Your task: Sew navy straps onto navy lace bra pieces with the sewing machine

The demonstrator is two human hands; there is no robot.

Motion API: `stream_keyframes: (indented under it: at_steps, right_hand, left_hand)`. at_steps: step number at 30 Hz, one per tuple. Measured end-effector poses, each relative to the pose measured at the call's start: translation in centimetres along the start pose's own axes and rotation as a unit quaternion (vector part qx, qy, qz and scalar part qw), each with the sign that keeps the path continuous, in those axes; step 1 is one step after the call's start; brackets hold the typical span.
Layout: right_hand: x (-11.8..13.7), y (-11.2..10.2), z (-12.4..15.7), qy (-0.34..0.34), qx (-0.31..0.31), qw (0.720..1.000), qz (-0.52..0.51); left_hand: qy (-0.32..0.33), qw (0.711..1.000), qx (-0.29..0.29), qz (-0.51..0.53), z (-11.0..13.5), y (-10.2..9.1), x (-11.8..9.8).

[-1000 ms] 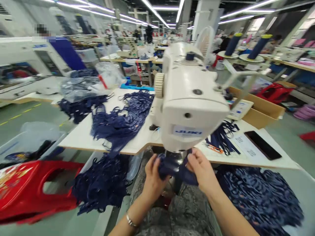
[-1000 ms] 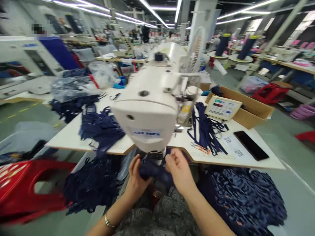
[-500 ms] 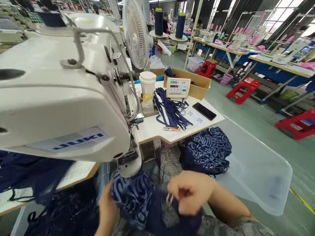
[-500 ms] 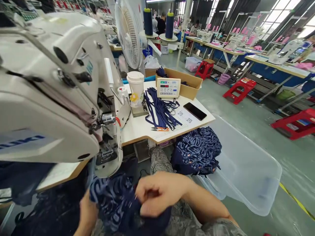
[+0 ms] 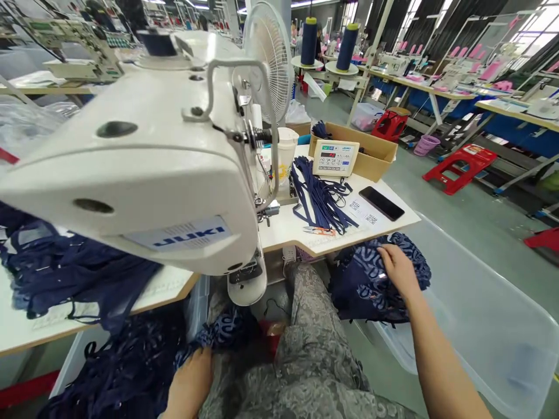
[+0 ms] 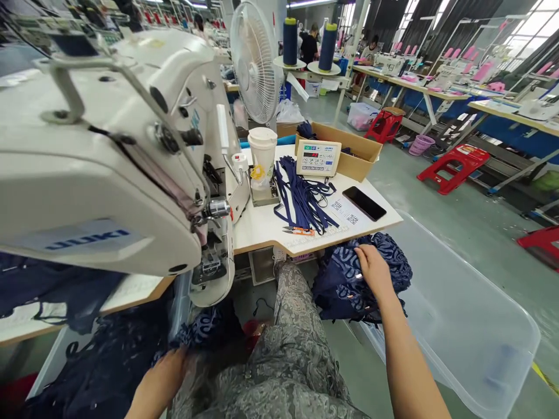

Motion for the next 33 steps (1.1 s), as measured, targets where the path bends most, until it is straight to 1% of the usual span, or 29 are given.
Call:
stream_keyframes:
  at_steps: [2,3,4,5,6,7,8,9,10,11,12,13,14,15,16,17,18,19,20,21,22,23,24,25,27,28,30,32,33]
  right_hand:
    - [1.7,-2.6,0.2,-0.005,-0.035,0.999,-0.002]
    - [3.3,-3.8,0.4,-0.016,-0.043,0.999,-0.006]
    - [5.6,-4.8,0.7,-0.046,-0.046,0.998,-0.015]
    - [8.3,-5.6,1.1,-0.083,-0.037,0.995,-0.031]
    - [11.3,-6.1,1.6,-0.123,-0.027,0.991,-0.05]
    - [14.4,-6.2,2.2,-0.164,-0.003,0.984,-0.07]
    - [17.2,-5.8,3.0,-0.196,0.03,0.976,-0.087]
    - [19.8,-5.2,3.8,-0.221,0.058,0.968,-0.103]
    - [21.9,-4.1,4.6,-0.237,0.09,0.961,-0.114]
    - [23.5,-2.9,5.5,-0.251,0.119,0.953,-0.123]
    - [24.6,-1.5,6.3,-0.259,0.14,0.948,-0.125]
    - [25.3,-0.1,6.9,-0.262,0.15,0.945,-0.123]
    - [25.6,1.4,7.5,-0.265,0.162,0.943,-0.122]
    - [25.7,2.8,7.9,-0.265,0.179,0.94,-0.118]
    - [25.7,4.1,8.2,-0.26,0.198,0.938,-0.118]
    - [25.7,5.2,8.4,-0.25,0.217,0.935,-0.125]
    - [25.8,5.9,8.3,-0.236,0.232,0.933,-0.142]
    - [26.1,6.2,8.2,-0.224,0.238,0.929,-0.172]
    - [26.7,6.1,8.0,-0.22,0.239,0.922,-0.213]
    - [27.6,5.8,7.8,-0.224,0.24,0.908,-0.26]
    - [28.7,5.3,7.6,-0.236,0.246,0.888,-0.309]
    - [29.8,4.9,7.6,-0.25,0.258,0.865,-0.349]
    - [30.8,4.6,7.7,-0.258,0.279,0.845,-0.377]
    - [31.6,4.7,7.8,-0.253,0.305,0.83,-0.392]
    - [32.0,5.3,8.1,-0.217,0.356,0.818,-0.397]
    - [31.8,5.6,8.1,-0.196,0.371,0.817,-0.396]
    - [31.1,5.8,8.0,-0.171,0.377,0.817,-0.4]
    - [29.9,5.6,7.7,-0.153,0.361,0.824,-0.409]
    - [29.3,5.4,7.5,-0.138,0.354,0.828,-0.412]
  left_hand:
    - [0.079,0.994,0.045,0.055,0.5,-1.5,-4.4]
    - [0.12,0.987,0.072,0.082,1.1,-2.1,-6.9]
    - [0.159,0.976,0.102,0.108,2.0,-2.4,-9.5]
    - [0.212,0.956,0.144,0.146,3.2,-2.6,-12.4]
    - [0.285,0.899,0.236,0.236,5.0,-2.3,-15.7]
    - [0.33,0.827,0.323,0.32,6.9,-2.2,-18.4]
    - [0.346,0.761,0.383,0.393,8.3,-2.3,-20.5]
    - [0.346,0.716,0.405,0.452,8.8,-2.5,-21.8]
    - [0.331,0.693,0.391,0.507,8.5,-2.9,-22.4]
    - [0.303,0.686,0.345,0.565,7.5,-3.4,-22.2]
    - [0.268,0.682,0.284,0.618,6.1,-4.1,-21.2]
    - [0.221,0.682,0.204,0.667,4.6,-4.9,-19.5]
    - [0.168,0.678,0.12,0.705,3.3,-5.8,-17.2]
    - [0.115,0.675,0.041,0.728,2.4,-6.8,-14.7]
    - [0.07,0.673,-0.026,0.736,2.0,-7.7,-12.4]
    - [0.045,0.673,-0.068,0.735,2.0,-8.7,-10.6]
    - [0.033,0.674,-0.094,0.732,2.4,-9.7,-9.3]
    - [0.036,0.685,-0.104,0.721,3.1,-10.6,-8.6]
    - [0.045,0.704,-0.107,0.701,4.1,-11.4,-8.4]
    - [0.055,0.726,-0.104,0.678,5.1,-12.0,-8.5]
    - [0.073,0.762,-0.096,0.636,6.3,-12.5,-9.1]
    - [0.091,0.79,-0.092,0.599,7.4,-12.8,-9.8]
    - [0.116,0.819,-0.093,0.554,8.5,-13.1,-10.7]
    - [0.149,0.85,-0.098,0.496,9.5,-13.5,-11.7]
    - [0.21,0.892,-0.118,0.383,11.1,-14.2,-13.5]
    - [0.233,0.904,-0.131,0.333,11.6,-14.5,-14.1]
    - [0.252,0.91,-0.159,0.288,12.0,-15.4,-14.7]
    - [0.252,0.901,-0.165,0.312,11.9,-16.1,-14.8]
    - [0.25,0.892,-0.147,0.346,11.7,-16.2,-15.0]
Point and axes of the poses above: each hand's wrist, its own z-axis away from the middle knuckle, its own y-axis out of the palm, x = y × z, the point moved 8 cm from there along -z, towards the middle knuckle, and after that the axes turned 3 degrees about -y, right-handed, at the moved point
